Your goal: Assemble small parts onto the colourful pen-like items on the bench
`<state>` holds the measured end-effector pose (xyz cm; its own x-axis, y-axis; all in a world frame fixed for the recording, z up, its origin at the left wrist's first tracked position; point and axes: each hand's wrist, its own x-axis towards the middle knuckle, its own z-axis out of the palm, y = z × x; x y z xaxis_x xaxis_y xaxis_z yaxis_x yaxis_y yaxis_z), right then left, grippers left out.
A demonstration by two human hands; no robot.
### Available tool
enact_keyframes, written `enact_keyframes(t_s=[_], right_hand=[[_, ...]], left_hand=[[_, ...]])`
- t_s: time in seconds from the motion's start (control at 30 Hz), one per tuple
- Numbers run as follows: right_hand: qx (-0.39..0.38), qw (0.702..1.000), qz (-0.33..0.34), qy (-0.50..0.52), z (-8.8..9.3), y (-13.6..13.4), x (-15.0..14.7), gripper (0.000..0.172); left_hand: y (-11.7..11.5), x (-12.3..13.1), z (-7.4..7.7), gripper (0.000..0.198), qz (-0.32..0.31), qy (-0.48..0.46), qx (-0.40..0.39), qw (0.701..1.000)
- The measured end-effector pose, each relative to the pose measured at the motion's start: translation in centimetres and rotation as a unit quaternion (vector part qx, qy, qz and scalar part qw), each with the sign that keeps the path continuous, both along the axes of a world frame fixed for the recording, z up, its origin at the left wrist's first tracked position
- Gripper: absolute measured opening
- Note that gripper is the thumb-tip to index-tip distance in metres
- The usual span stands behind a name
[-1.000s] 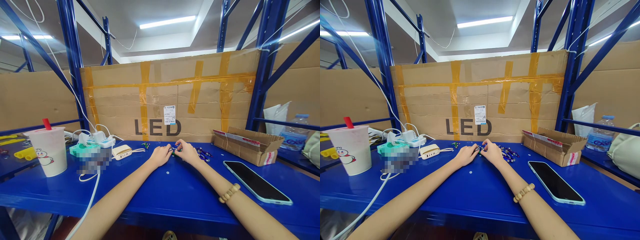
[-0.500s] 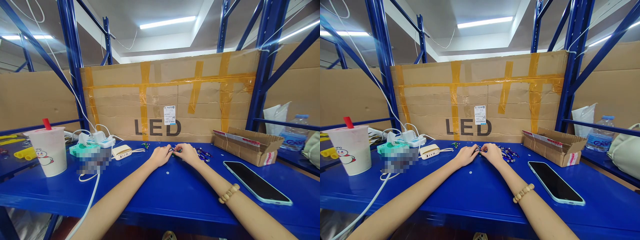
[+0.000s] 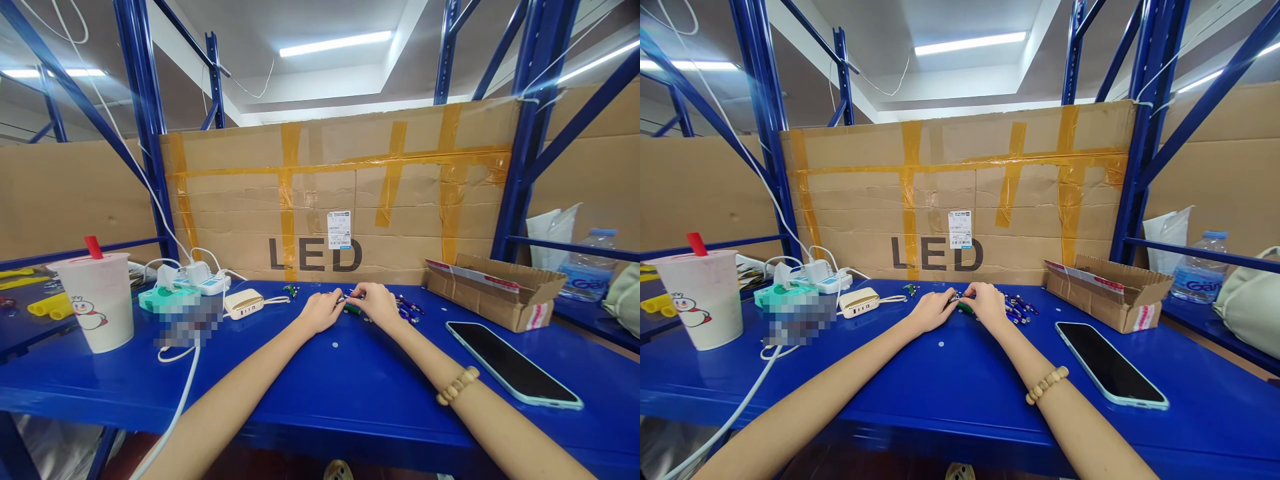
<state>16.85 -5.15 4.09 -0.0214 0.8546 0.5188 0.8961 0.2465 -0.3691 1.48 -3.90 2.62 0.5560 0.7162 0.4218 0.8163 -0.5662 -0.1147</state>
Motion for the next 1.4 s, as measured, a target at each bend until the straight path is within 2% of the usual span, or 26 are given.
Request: enact_keyframes(t_s=[0.3, 0.43, 0.57, 0.7, 1.07, 1.4], right_hand=[[0.009, 1.000, -0.002, 0.018, 0.1, -0.2, -0.1, 0.016], [0.022, 0.998, 0.017, 0.062, -0.1, -0.1, -0.1, 0.020], [0.018, 0.986, 0.102, 0.134, -0.6, 0.5, -0.2, 0.025], [0.022, 0.971, 0.178, 0.158, -1.2, 1.0, -0.4, 0.026], [0.019, 0.973, 0.155, 0.169, -1.2, 1.3, -0.2, 0.027], [0.008, 0.975, 0.152, 0.164, -1.0, 1.0, -0.1, 0.028]], left_hand=[[0.0, 0.0, 0.1, 0.025, 0.001, 0.004, -0.011, 1.000], [0.1, 0.0, 0.0, 0.025, -0.002, 0.006, -0.005, 1.000], [0.2, 0.0, -0.1, 0.027, -0.008, 0.002, -0.006, 1.000], [0.3, 0.0, -0.1, 0.026, -0.010, 0.003, -0.013, 1.000], [-0.1, 0.1, 0.2, 0.034, -0.001, 0.006, -0.028, 1.000], [-0.2, 0.0, 0.2, 0.031, 0.005, 0.002, -0.027, 1.000]])
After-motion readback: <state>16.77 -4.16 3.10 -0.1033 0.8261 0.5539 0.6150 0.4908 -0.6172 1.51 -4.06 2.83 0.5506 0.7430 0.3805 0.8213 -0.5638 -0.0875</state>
